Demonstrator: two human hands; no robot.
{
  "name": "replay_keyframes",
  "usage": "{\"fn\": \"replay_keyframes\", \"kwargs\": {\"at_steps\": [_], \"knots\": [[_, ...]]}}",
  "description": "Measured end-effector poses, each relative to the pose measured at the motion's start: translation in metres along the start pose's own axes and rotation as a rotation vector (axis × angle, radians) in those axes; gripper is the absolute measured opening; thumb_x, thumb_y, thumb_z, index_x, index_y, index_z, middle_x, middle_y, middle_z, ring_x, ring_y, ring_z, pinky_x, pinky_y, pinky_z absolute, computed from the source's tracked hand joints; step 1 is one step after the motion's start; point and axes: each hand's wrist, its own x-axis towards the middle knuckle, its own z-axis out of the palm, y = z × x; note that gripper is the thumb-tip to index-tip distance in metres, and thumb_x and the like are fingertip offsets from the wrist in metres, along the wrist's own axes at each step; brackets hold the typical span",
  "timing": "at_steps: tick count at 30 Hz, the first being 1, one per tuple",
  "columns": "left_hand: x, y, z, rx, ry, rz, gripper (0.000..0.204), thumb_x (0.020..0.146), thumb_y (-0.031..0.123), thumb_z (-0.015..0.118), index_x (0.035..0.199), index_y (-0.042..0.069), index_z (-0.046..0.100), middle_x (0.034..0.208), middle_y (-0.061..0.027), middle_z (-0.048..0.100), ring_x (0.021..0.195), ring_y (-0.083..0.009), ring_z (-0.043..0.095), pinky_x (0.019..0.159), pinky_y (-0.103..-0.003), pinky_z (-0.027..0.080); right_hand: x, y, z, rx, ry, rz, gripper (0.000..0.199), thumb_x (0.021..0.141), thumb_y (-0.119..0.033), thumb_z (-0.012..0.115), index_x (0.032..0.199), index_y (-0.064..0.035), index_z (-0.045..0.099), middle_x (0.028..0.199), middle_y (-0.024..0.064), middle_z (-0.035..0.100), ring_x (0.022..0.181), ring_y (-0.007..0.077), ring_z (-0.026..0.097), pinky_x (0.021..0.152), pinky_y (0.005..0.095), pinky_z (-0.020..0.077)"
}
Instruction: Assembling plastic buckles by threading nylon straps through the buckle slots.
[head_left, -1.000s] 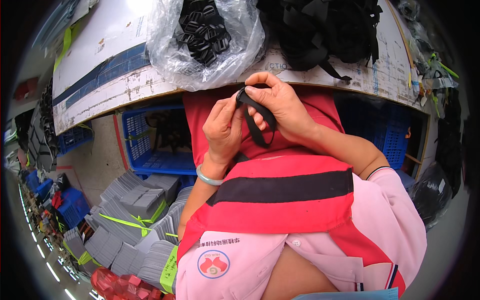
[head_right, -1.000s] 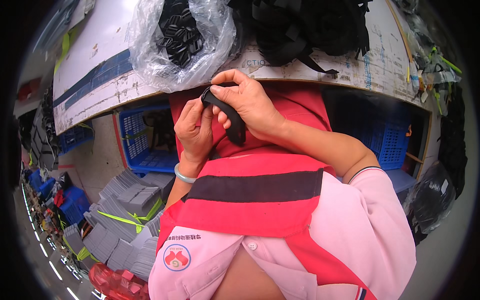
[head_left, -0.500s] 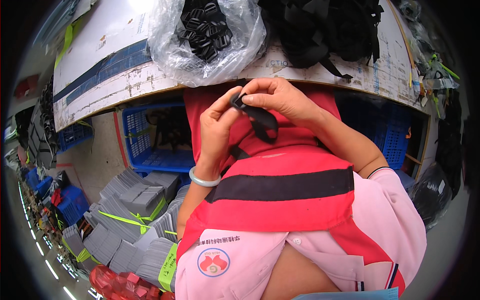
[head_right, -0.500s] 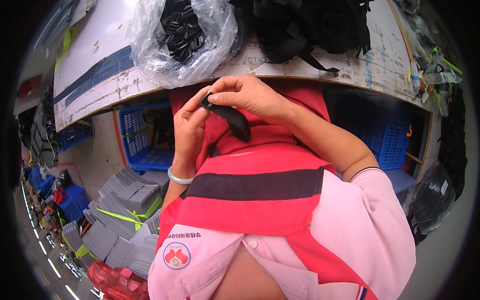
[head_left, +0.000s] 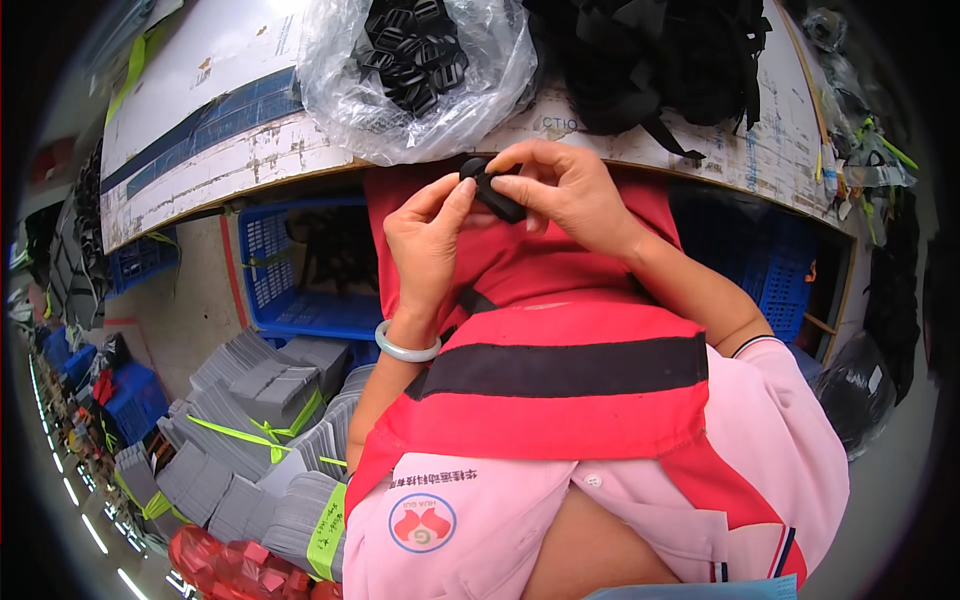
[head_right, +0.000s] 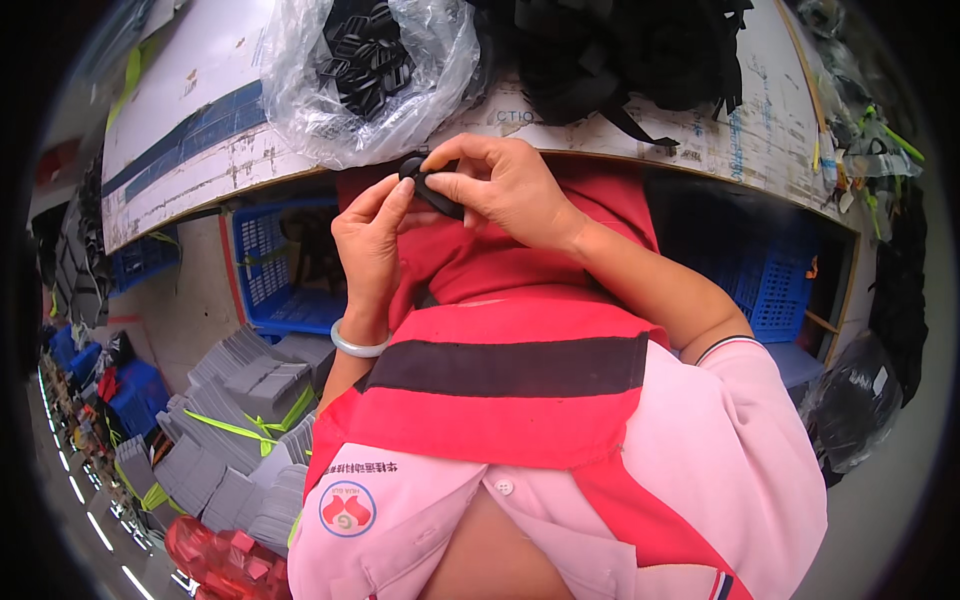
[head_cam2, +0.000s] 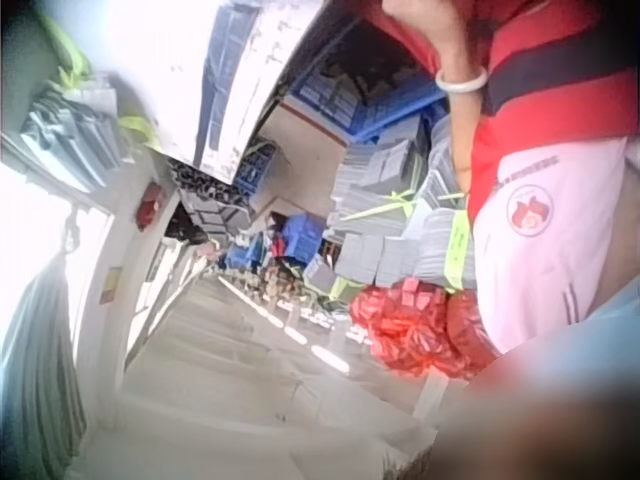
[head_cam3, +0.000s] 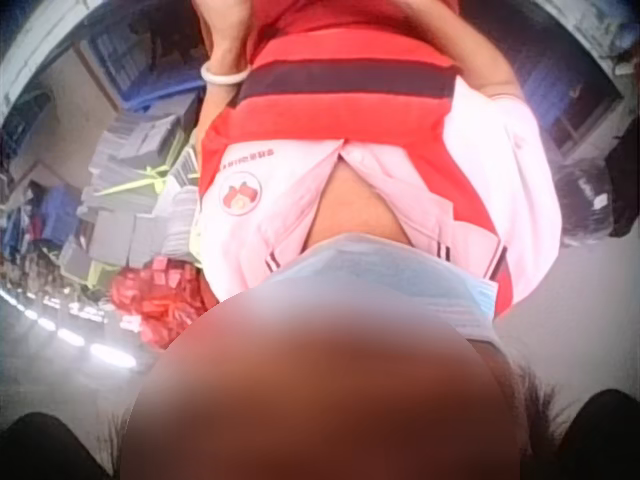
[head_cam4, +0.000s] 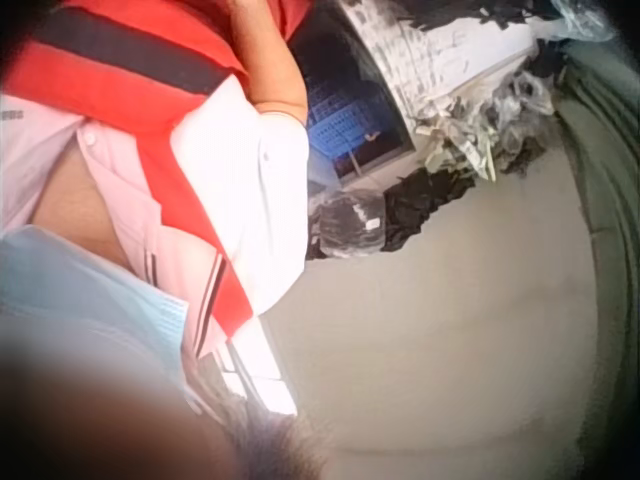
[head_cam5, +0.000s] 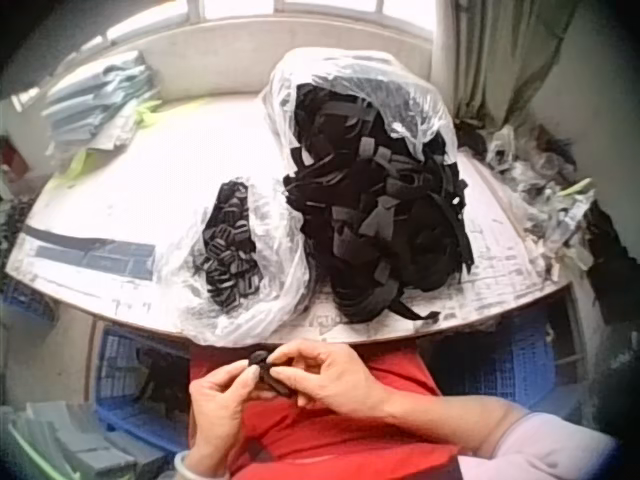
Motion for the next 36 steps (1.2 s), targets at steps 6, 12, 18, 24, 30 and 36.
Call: {"fn": "replay_keyframes", "kwargs": {"at_steps": [6, 12, 18, 24, 30, 36], "knots": [[-0.008, -0.009, 0.004, 0.338, -0.019, 0.363, 0.018, 0.086, 0.001, 0.068, 0.104, -0.001, 0.07, 0.085, -0.0022, 0.066, 0.076, -0.0075, 0.06, 0.068, -0.019, 0.047, 0.002, 0.012, 0.0, 0.059, 0.035, 0.019, 0.025, 0.09, -0.008, 0.065, 0.109, 0.0018, 0.053, 0.066, 0.0005, 0.057, 0.055, 0.0072, 0.058, 0.048, 0.0197, 0.0476], [-0.008, -0.003, -0.008, 0.349, -0.107, 0.394, 0.019, 0.084, -0.005, 0.066, 0.103, -0.001, 0.069, 0.085, -0.0045, 0.065, 0.077, -0.0099, 0.059, 0.068, -0.02, 0.045, 0.013, 0.012, -0.015, 0.197, -0.075, 0.208, 0.023, 0.096, -0.021, 0.058, 0.099, 0.0017, 0.059, 0.069, -0.0005, 0.057, 0.055, 0.0079, 0.058, 0.048, 0.0208, 0.0469], [-0.032, 0.036, -0.041, 0.48, -0.262, 0.233, 0.014, 0.084, -0.006, 0.063, 0.097, -0.004, 0.068, 0.085, -0.0072, 0.065, 0.08, -0.0132, 0.061, 0.073, -0.023, 0.046, 0.024, 0.021, -0.009, 0.209, -0.15, 0.172, 0.022, 0.094, -0.024, 0.062, 0.088, -0.003, 0.063, 0.069, -0.0011, 0.056, 0.051, 0.0038, 0.051, 0.046, 0.0195, 0.0422], [-0.064, 0.079, -0.138, 1.274, 0.275, 0.271, 0.035, 0.082, 0.001, 0.068, 0.117, 0.003, 0.064, 0.105, -0.0081, 0.066, 0.088, -0.0173, 0.064, 0.077, -0.026, 0.05, 0.033, 0.039, -0.024, 0.146, -0.027, 0.206, 0.019, 0.094, -0.023, 0.061, 0.089, -0.0047, 0.064, 0.068, -0.0022, 0.055, 0.055, 0.0046, 0.05, 0.05, 0.0187, 0.0423], [0.006, 0.075, -0.059, 0.601, 0.073, 0.307, 0.027, 0.087, 0.002, 0.066, 0.114, -0.002, 0.064, 0.096, -0.0074, 0.07, 0.088, -0.0121, 0.065, 0.078, -0.026, 0.052, 0.019, 0.057, 0.004, -0.161, -0.359, 0.164, 0.016, 0.094, -0.018, 0.059, 0.096, -0.0028, 0.063, 0.073, -0.0003, 0.058, 0.064, 0.0055, 0.053, 0.058, 0.0227, 0.0475], [0.131, 0.055, 0.004, 1.482, -0.087, 0.57, 0.073, 0.073, 0.028, 0.076, 0.136, 0.005, 0.046, 0.132, -0.0206, 0.053, 0.12, -0.0353, 0.05, 0.102, -0.041, 0.041, 0.014, 0.058, 0.008, -0.363, -0.333, -0.033, 0.016, 0.088, -0.014, 0.06, 0.095, -0.0004, 0.066, 0.076, 0.01, 0.066, 0.067, 0.0138, 0.06, 0.064, 0.0292, 0.0489]]}}
